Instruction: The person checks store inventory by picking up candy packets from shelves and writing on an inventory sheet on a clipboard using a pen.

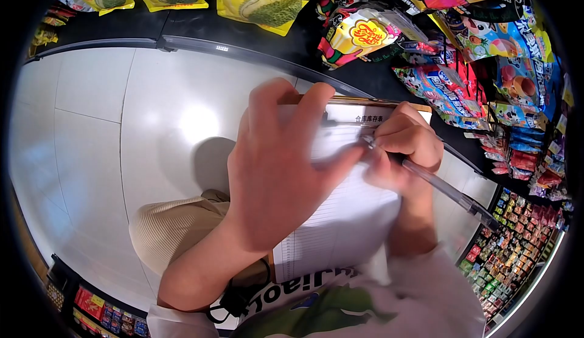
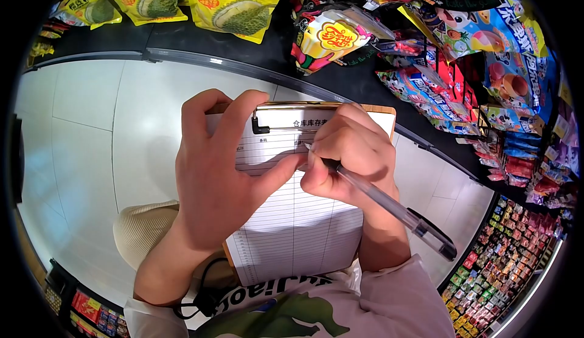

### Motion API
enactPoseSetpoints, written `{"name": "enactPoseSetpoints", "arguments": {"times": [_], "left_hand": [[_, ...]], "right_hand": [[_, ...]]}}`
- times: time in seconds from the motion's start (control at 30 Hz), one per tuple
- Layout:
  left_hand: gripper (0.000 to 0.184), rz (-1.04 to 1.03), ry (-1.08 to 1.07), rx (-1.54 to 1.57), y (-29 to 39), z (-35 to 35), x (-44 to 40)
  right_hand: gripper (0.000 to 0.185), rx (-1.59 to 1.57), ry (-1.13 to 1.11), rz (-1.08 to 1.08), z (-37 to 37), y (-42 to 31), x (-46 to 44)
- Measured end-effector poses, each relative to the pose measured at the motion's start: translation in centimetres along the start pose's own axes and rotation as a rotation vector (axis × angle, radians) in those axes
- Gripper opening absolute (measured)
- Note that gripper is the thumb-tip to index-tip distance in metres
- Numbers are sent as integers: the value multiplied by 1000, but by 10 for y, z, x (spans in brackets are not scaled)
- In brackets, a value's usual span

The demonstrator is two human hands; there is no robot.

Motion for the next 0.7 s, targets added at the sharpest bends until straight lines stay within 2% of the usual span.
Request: {"name": "enactPoseSetpoints", "arguments": {"times": [0.7], "left_hand": [[66,-8,9,3,0,0,0]], "right_hand": [[18,-16,3,-12,0,1,1]]}}
Point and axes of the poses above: each hand's wrist, its own x-axis away from the middle knuckle, its own z-axis out of the back of the hand, y = z × x, the point moved 9 cm from there along -x, towards the middle knuckle, and after that the axes turned 14 degrees about -y, right-handed, at the moved point
